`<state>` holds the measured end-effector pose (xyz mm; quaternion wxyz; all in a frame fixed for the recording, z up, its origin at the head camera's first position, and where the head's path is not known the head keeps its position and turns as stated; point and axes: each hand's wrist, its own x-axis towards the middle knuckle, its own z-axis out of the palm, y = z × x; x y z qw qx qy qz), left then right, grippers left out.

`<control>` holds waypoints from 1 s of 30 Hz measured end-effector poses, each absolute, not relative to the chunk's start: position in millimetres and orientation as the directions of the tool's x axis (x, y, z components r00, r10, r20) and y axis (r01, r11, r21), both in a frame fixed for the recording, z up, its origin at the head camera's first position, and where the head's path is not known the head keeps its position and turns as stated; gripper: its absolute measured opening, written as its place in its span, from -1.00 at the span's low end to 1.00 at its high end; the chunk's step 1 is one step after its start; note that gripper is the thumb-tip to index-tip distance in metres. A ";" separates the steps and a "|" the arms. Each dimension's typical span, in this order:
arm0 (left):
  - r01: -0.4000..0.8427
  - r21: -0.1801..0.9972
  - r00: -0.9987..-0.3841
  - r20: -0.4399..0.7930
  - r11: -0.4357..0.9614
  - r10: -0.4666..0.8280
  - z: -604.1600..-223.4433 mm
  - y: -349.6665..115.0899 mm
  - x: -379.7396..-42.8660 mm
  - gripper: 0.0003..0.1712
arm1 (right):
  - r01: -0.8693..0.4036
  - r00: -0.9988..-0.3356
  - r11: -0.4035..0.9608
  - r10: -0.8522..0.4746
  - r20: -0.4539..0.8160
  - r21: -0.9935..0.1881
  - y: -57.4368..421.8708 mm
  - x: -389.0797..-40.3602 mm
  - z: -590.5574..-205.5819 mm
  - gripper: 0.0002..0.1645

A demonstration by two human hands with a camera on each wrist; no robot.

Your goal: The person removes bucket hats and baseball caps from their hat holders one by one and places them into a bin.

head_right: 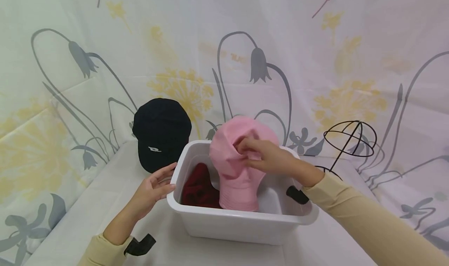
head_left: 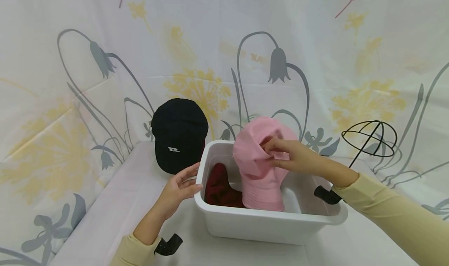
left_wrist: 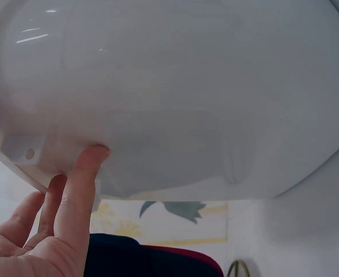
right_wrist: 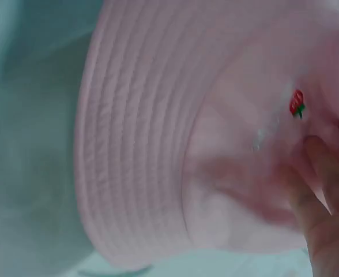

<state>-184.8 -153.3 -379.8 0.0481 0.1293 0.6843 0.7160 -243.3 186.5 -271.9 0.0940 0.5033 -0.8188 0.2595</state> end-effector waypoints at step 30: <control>0.093 0.995 -0.971 0.098 -0.034 0.217 -378.2 -152.1 -182.0 -0.27 | -0.973 -0.128 0.088 -0.975 0.182 -0.212 149.8 -269.1 -311.2 -0.33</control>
